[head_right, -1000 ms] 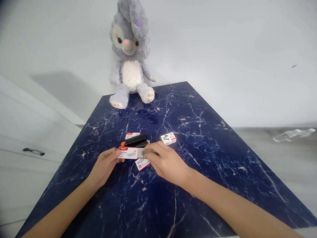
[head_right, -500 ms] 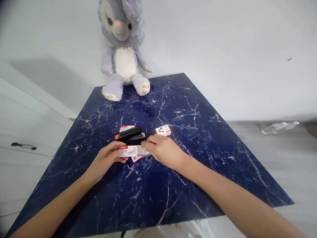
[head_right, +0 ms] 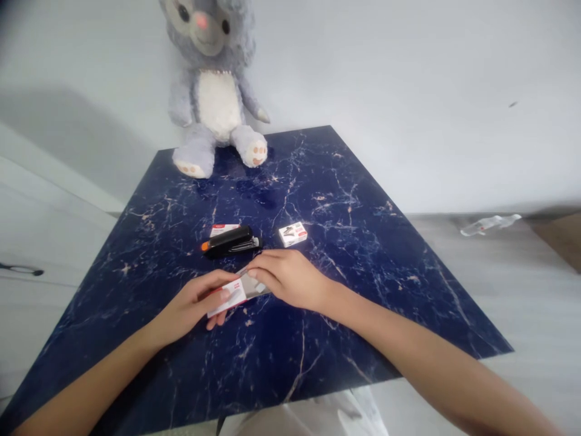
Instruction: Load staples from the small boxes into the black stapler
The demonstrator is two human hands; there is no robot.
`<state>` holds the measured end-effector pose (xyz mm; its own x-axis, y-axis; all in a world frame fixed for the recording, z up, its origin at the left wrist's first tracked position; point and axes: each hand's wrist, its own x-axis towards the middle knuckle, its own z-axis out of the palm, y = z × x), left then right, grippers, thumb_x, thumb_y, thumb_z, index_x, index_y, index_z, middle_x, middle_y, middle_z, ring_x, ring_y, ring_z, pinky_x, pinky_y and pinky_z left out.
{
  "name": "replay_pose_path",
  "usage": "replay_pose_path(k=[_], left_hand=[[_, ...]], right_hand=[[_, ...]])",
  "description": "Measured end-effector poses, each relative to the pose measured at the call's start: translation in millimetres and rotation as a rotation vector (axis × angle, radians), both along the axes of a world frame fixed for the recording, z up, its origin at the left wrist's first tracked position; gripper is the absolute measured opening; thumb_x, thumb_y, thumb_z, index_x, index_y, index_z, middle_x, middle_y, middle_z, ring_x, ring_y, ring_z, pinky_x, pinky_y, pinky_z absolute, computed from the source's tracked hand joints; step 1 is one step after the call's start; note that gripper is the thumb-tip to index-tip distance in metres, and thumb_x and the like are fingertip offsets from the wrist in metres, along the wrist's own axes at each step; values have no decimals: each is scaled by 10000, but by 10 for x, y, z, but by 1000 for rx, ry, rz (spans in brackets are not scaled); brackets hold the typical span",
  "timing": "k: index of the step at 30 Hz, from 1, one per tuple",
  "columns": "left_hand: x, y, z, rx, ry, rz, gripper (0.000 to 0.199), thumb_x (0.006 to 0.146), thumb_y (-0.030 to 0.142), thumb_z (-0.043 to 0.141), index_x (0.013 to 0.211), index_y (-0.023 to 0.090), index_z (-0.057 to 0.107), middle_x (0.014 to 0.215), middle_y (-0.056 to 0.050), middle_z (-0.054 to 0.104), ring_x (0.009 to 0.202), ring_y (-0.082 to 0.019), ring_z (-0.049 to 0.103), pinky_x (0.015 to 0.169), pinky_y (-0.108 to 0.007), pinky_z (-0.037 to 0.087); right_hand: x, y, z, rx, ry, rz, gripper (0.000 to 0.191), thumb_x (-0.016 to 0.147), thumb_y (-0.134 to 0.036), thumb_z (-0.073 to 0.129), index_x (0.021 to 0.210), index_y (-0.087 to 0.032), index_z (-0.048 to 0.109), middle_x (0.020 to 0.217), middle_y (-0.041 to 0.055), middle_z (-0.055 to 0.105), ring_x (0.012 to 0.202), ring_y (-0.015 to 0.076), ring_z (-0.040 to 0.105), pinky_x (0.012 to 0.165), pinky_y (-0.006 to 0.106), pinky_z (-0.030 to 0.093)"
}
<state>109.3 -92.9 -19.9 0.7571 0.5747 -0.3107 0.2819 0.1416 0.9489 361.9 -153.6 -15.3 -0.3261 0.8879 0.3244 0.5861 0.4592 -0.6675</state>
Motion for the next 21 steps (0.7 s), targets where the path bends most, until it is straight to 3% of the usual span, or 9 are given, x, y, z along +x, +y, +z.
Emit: replay_pose_path(k=[4, 6, 9, 12, 15, 18, 21], left_hand=[[-53, 82, 9, 80, 69, -13, 342, 946, 382, 592, 1210, 212, 728, 675, -34, 656, 493, -117, 528, 447, -204, 404], [-78, 109, 8, 155, 113, -15, 321, 940, 379, 595, 1172, 229, 760, 701, -43, 677, 498, -112, 509, 455, -204, 384], [-105, 140, 8, 208, 148, -40, 313, 936, 386, 594, 1156, 251, 771, 725, -43, 691, 507, -113, 501, 464, -207, 365], [-120, 171, 17, 209, 154, -72, 326, 935, 399, 591, 1172, 258, 765, 705, -38, 684, 504, -116, 508, 469, -208, 368], [-140, 210, 23, 200, 135, -40, 331, 917, 386, 618, 1187, 258, 762, 707, -46, 691, 519, -130, 533, 474, -213, 400], [-165, 244, 17, 163, 66, 49, 337, 888, 373, 660, 1174, 233, 769, 685, -53, 670, 531, -141, 540, 467, -222, 422], [-166, 240, -5, 100, -24, 75, 410, 903, 378, 655, 1263, 193, 719, 656, -42, 624, 557, -145, 547, 474, -223, 432]], right_hand=[[72, 2, 92, -119, 26, 153, 244, 1029, -231, 523, 1225, -199, 665, 937, 23, 755, 736, 124, 676, 682, 237, 511], [98, -7, 99, -99, -34, 246, 303, 1027, -225, 526, 1313, -214, 627, 995, 29, 762, 734, 124, 675, 674, 239, 509], [100, -29, 79, 37, -215, 293, 374, 1028, -179, 486, 1385, -231, 586, 1101, 56, 751, 806, 152, 681, 715, 272, 521], [75, -42, 61, 195, -411, 278, 431, 999, -97, 471, 1405, -204, 565, 1033, 69, 755, 795, 175, 678, 743, 318, 532], [44, -45, 47, 345, -499, 224, 350, 1001, -91, 477, 1292, -181, 649, 962, 83, 759, 781, 188, 686, 739, 348, 542], [-6, -57, 32, 427, -296, 115, 286, 1014, -135, 493, 1206, -190, 697, 1083, 97, 764, 914, 205, 718, 797, 357, 575], [-78, -87, 44, 338, 111, -120, 224, 1003, -182, 554, 1138, -225, 728, 1103, 63, 772, 978, 193, 734, 858, 334, 598]])
